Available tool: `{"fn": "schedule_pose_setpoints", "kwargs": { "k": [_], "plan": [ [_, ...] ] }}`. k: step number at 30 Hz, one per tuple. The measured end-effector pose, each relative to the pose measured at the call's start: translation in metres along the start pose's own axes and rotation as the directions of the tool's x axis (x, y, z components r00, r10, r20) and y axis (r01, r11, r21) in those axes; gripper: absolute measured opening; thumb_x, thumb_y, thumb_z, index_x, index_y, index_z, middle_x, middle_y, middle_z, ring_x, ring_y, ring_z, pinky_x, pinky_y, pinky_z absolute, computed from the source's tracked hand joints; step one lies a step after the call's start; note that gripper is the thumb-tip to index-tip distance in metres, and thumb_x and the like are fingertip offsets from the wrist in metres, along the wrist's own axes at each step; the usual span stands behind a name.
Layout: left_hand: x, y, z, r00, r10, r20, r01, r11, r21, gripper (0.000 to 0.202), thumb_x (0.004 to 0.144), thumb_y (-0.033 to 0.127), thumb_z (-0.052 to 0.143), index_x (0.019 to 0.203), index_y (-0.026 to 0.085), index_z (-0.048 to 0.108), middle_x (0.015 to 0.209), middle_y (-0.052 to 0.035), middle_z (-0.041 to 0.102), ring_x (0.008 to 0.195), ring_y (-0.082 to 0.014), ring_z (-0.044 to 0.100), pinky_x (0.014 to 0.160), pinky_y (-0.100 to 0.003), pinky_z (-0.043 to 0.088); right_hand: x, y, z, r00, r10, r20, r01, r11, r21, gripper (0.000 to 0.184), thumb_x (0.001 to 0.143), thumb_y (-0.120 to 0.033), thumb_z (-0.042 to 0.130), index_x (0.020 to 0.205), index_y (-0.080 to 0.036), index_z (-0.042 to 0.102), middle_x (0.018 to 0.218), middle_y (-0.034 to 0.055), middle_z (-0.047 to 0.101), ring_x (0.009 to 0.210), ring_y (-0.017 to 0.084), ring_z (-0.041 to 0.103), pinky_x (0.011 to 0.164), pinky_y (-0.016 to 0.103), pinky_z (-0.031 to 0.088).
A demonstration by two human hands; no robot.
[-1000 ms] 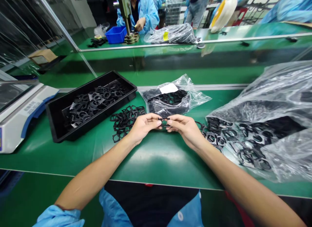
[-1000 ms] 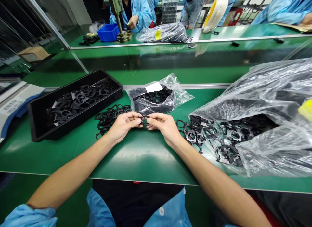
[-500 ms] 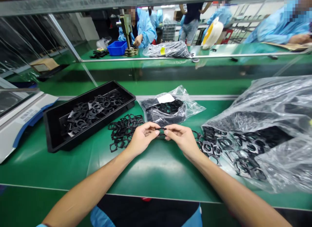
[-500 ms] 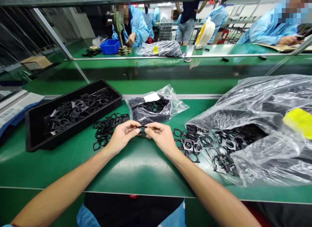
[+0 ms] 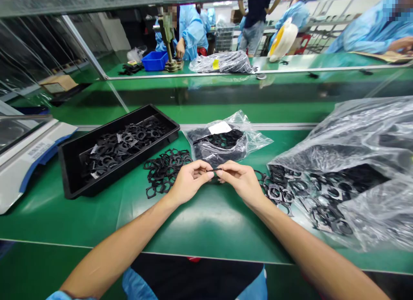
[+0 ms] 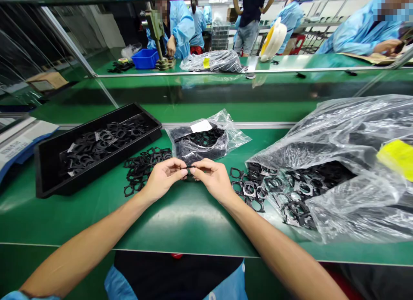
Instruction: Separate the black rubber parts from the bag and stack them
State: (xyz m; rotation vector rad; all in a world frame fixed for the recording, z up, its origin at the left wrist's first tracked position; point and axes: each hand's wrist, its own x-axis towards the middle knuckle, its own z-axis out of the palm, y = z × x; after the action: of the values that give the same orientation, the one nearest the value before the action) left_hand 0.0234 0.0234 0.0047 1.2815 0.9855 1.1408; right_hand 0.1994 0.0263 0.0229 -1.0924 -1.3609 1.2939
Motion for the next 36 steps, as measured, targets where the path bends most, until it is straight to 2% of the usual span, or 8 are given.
{"fn": "schedule_pose_setpoints", "kwargs": {
  "k": [2, 5, 10, 14, 21, 28, 32, 36],
  "plan": [
    [-0.0004, 0.0014, 0.0008, 1.000, -0.001, 0.015, 0.002, 1.000, -0.011, 0.028, 0.076, 0.040, 0.078, 0.082, 0.015, 0.066, 0.073, 0.0002, 0.065, 0.066, -0.0113, 0.063, 0.066, -0.023, 0.052, 0.0002, -0.0006, -0.0001, 1.000, -0.007, 0.009, 0.007, 1.000, -0.007, 0.034, 0.070, -0.050, 0.081, 0.078, -0.018, 0.077, 0.075, 0.0028, 0.066, 0.060, 0.013, 0.060, 0.060, 0.030, 0.053],
    [0.0004, 0.0021, 0.0010, 1.000, -0.018, 0.005, 0.019, 0.999, -0.032, 0.028, 0.076, 0.039, 0.079, 0.082, 0.015, 0.066, 0.072, 0.0006, 0.064, 0.065, -0.0111, 0.063, 0.066, -0.024, 0.053, 0.0010, -0.0014, 0.0005, 0.999, 0.048, 0.004, -0.048, 0.998, 0.039, 0.036, 0.067, -0.050, 0.083, 0.080, -0.018, 0.077, 0.074, 0.0026, 0.068, 0.059, 0.013, 0.060, 0.060, 0.030, 0.054],
    [0.0032, 0.0035, 0.0013, 1.000, -0.020, -0.011, 0.019, 0.997, -0.069, 0.035, 0.072, 0.044, 0.081, 0.083, 0.014, 0.066, 0.068, 0.0016, 0.063, 0.062, -0.0106, 0.063, 0.064, -0.023, 0.052, 0.0019, -0.0014, 0.0025, 0.991, 0.133, -0.007, -0.129, 0.974, 0.186, 0.034, 0.056, -0.041, 0.091, 0.076, -0.019, 0.078, 0.069, 0.0002, 0.068, 0.057, 0.011, 0.058, 0.060, 0.028, 0.054],
    [0.0046, 0.0055, 0.0022, 1.000, -0.020, -0.016, 0.018, 0.994, -0.111, 0.038, 0.071, 0.047, 0.082, 0.084, 0.015, 0.067, 0.065, 0.0028, 0.062, 0.060, -0.0106, 0.064, 0.063, -0.023, 0.051, 0.0025, 0.0013, 0.0035, 0.990, 0.141, -0.020, -0.132, 0.963, 0.237, 0.031, 0.057, -0.040, 0.091, 0.077, -0.020, 0.077, 0.072, 0.0000, 0.069, 0.057, 0.011, 0.057, 0.061, 0.029, 0.054],
    [0.0063, 0.0024, -0.0027, 0.994, -0.052, -0.100, 0.037, 0.989, -0.146, 0.039, 0.067, 0.044, 0.084, 0.084, 0.014, 0.067, 0.064, 0.0033, 0.061, 0.059, -0.0106, 0.064, 0.061, -0.023, 0.051, 0.0043, 0.0012, 0.0013, 0.993, 0.114, -0.012, -0.111, 0.979, 0.170, 0.034, 0.059, -0.041, 0.090, 0.080, -0.018, 0.076, 0.068, 0.0000, 0.068, 0.060, 0.013, 0.061, 0.062, 0.030, 0.054],
    [0.0049, -0.0020, -0.0007, 0.996, -0.083, -0.037, 0.077, 0.988, -0.136, 0.041, 0.063, 0.041, 0.088, 0.084, 0.014, 0.067, 0.074, -0.0013, 0.070, 0.063, -0.0134, 0.068, 0.065, -0.026, 0.055, 0.0027, -0.0015, 0.0036, 0.988, 0.151, -0.030, -0.144, 0.976, 0.166, 0.036, 0.055, -0.044, 0.091, 0.072, -0.018, 0.073, 0.067, 0.0004, 0.068, 0.058, 0.013, 0.061, 0.061, 0.029, 0.054],
    [0.0056, -0.0023, 0.0001, 0.992, -0.111, -0.060, 0.101, 0.984, -0.148, 0.040, 0.061, 0.040, 0.089, 0.082, 0.013, 0.068, 0.068, -0.0006, 0.069, 0.058, -0.0135, 0.068, 0.059, -0.024, 0.053, 0.0022, -0.0035, 0.0049, 0.986, 0.158, -0.046, -0.149, 0.978, 0.149, 0.036, 0.059, -0.047, 0.089, 0.071, -0.018, 0.072, 0.066, 0.0006, 0.067, 0.058, 0.013, 0.061, 0.061, 0.029, 0.054],
    [0.0071, -0.0021, -0.0004, 0.992, -0.106, -0.072, 0.094, 0.983, -0.158, 0.038, 0.063, 0.037, 0.088, 0.084, 0.014, 0.067, 0.063, 0.0019, 0.065, 0.057, -0.0128, 0.067, 0.060, -0.024, 0.053, 0.0020, -0.0041, 0.0058, 0.987, 0.150, -0.059, -0.142, 0.981, 0.135, 0.037, 0.061, -0.049, 0.087, 0.072, -0.018, 0.070, 0.064, 0.0004, 0.066, 0.058, 0.013, 0.061, 0.062, 0.030, 0.054]
  ]
}}
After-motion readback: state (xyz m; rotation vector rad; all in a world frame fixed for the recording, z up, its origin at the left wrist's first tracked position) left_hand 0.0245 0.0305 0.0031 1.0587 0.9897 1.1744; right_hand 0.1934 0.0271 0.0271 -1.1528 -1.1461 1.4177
